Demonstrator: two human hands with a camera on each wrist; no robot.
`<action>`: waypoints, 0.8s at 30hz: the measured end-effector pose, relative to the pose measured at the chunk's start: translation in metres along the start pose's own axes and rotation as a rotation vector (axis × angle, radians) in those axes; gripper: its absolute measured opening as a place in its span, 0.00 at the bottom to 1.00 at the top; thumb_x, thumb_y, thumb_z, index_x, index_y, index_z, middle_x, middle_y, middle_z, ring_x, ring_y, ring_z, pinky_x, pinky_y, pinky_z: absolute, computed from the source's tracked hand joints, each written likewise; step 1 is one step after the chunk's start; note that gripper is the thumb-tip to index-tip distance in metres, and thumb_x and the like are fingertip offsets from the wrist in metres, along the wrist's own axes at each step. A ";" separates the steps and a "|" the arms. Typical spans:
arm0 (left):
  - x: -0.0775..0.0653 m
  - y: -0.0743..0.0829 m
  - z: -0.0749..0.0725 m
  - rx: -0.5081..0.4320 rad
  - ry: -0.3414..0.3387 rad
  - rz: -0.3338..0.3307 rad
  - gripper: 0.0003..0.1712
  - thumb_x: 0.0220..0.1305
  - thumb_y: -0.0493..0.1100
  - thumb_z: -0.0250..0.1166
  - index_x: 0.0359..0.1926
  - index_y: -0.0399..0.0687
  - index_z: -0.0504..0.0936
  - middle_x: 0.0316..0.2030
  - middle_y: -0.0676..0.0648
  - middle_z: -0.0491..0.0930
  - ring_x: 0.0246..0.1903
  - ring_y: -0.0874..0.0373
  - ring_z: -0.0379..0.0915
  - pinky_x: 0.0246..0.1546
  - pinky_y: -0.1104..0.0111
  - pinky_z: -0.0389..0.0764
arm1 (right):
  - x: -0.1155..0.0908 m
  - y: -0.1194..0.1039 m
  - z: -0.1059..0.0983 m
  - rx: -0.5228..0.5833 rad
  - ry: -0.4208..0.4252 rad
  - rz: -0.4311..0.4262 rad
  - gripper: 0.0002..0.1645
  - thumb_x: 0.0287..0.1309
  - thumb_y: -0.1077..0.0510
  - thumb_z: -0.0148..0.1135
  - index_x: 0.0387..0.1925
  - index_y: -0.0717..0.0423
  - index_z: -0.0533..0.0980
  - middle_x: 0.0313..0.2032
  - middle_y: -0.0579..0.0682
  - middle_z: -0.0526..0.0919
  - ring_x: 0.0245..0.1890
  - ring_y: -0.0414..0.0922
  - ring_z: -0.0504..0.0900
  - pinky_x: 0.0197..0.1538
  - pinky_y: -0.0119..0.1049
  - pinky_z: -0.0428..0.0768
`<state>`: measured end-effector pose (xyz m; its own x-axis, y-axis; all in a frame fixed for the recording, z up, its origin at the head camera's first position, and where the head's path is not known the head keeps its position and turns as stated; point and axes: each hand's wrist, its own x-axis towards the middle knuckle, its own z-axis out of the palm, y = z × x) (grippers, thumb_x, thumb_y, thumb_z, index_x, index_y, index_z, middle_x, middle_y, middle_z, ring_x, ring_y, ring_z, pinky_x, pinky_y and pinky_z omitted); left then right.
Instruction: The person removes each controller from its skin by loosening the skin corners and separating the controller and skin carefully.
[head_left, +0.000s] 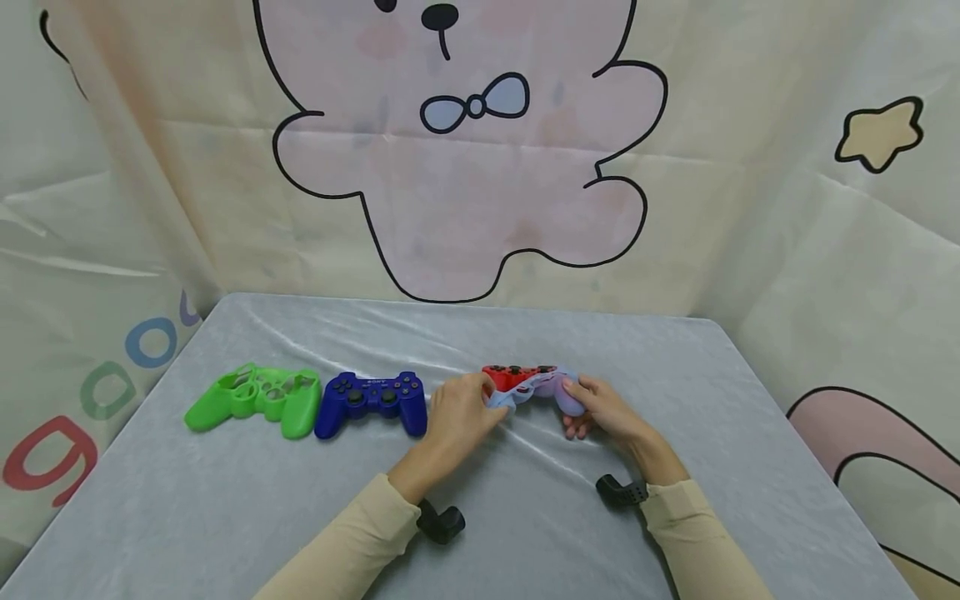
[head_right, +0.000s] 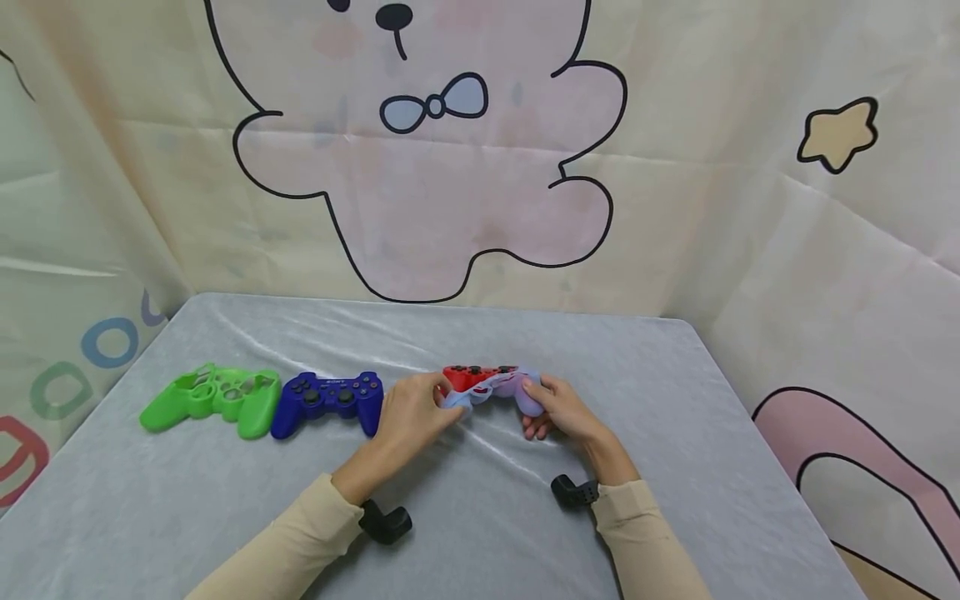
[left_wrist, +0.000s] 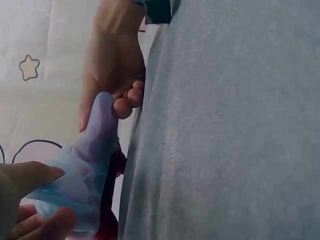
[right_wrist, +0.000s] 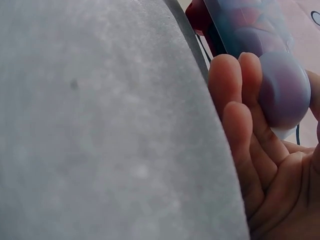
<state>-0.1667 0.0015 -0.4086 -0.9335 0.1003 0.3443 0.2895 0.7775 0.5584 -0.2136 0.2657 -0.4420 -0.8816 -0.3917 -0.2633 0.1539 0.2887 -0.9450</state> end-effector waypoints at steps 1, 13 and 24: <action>0.000 0.001 -0.001 0.006 -0.015 -0.001 0.16 0.46 0.52 0.81 0.29 0.50 0.85 0.20 0.54 0.81 0.19 0.62 0.69 0.20 0.70 0.67 | 0.000 0.000 0.000 -0.003 0.001 0.000 0.21 0.79 0.43 0.43 0.46 0.58 0.66 0.24 0.47 0.82 0.21 0.40 0.84 0.26 0.32 0.81; 0.004 0.005 -0.007 -0.021 -0.215 0.025 0.22 0.48 0.56 0.81 0.35 0.47 0.83 0.25 0.54 0.77 0.23 0.63 0.67 0.22 0.72 0.67 | -0.001 0.002 -0.001 0.001 0.005 0.003 0.21 0.79 0.43 0.43 0.46 0.57 0.66 0.24 0.46 0.83 0.21 0.40 0.84 0.25 0.31 0.81; 0.002 -0.004 -0.009 0.092 -0.216 0.159 0.22 0.47 0.42 0.82 0.36 0.47 0.76 0.33 0.49 0.74 0.28 0.57 0.71 0.28 0.64 0.74 | -0.002 0.000 0.001 0.010 -0.028 -0.014 0.19 0.79 0.44 0.44 0.49 0.57 0.66 0.25 0.46 0.84 0.22 0.40 0.85 0.26 0.31 0.81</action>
<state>-0.1677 -0.0072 -0.4040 -0.9042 0.3481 0.2473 0.4247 0.7933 0.4362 -0.2109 0.2657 -0.4416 -0.8708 -0.4200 -0.2557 0.1468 0.2743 -0.9504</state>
